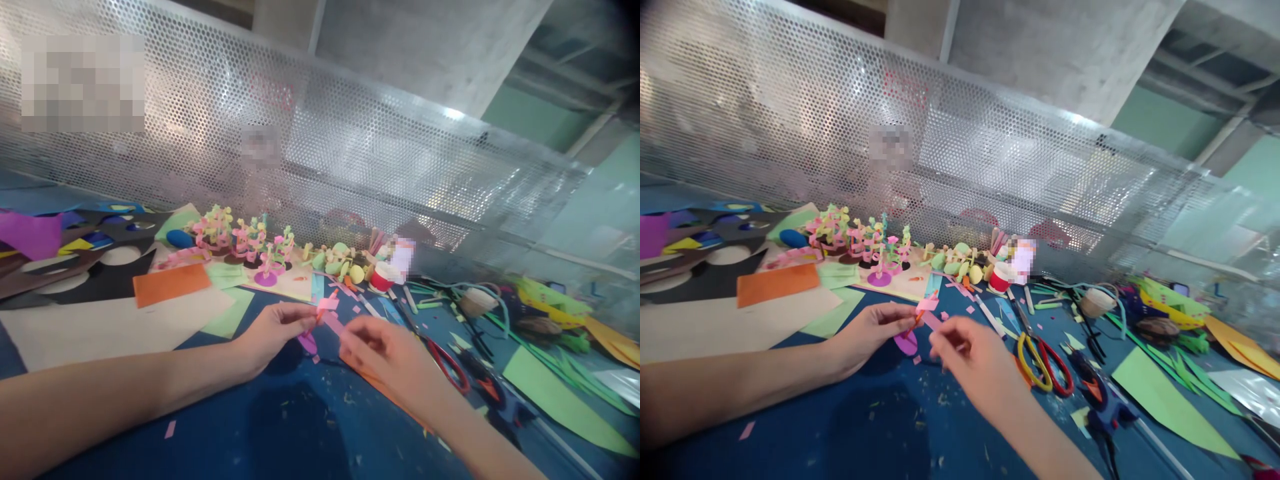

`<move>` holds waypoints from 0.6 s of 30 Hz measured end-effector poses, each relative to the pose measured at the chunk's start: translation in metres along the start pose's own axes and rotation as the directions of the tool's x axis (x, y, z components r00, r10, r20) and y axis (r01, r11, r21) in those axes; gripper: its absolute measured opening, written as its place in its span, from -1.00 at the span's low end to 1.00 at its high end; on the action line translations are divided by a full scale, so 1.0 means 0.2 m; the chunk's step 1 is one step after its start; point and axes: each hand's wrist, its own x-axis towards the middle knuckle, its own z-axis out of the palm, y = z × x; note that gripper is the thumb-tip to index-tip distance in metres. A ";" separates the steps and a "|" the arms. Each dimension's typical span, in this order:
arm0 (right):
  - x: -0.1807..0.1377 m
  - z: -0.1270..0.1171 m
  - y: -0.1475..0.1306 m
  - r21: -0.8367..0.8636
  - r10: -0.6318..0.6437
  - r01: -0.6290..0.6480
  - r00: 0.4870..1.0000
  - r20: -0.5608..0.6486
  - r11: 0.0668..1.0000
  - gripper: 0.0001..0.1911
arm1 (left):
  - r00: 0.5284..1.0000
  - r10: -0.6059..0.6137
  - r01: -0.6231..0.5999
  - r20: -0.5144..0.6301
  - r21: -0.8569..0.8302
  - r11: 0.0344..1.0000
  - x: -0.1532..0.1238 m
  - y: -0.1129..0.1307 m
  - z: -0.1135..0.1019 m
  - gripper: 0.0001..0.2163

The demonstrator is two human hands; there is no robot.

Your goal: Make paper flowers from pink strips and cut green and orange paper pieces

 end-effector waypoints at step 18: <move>0.13 0.06 0.13 -0.151 -0.161 0.146 0.983 -0.088 0.978 -0.81 | 1.000 0.027 -0.027 -0.008 -0.012 1.000 0.00 0.00 0.00 -0.79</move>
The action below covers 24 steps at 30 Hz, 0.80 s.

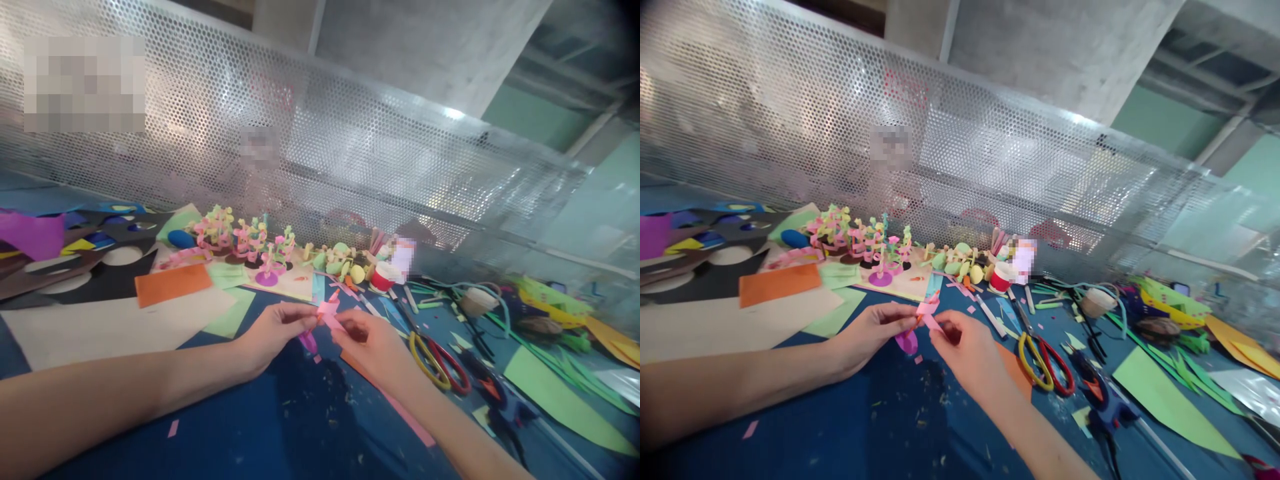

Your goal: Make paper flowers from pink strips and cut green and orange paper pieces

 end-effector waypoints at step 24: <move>0.06 0.04 -0.07 0.127 0.021 -0.016 0.999 -0.040 0.992 -0.74 | 1.000 -0.003 0.003 -0.005 -0.049 0.999 0.00 0.01 0.00 -0.81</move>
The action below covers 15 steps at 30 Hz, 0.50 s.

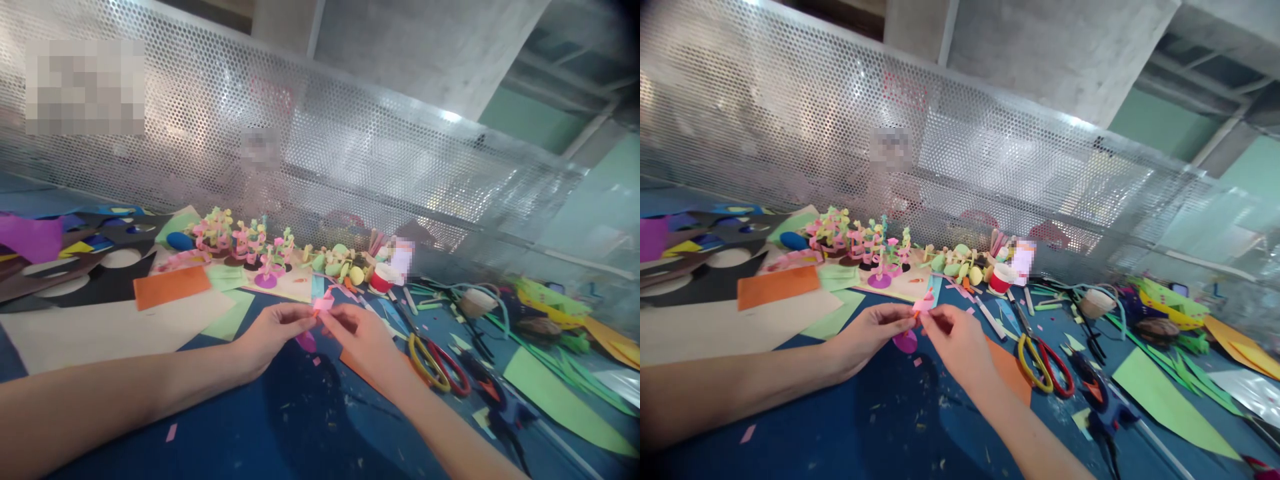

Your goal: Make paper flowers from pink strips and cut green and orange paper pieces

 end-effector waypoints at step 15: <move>-0.38 -0.59 0.23 -0.495 0.273 -0.320 0.947 -0.167 0.807 -0.62 | 0.998 -0.060 0.058 -0.037 -0.040 0.997 0.01 0.00 -0.01 -0.79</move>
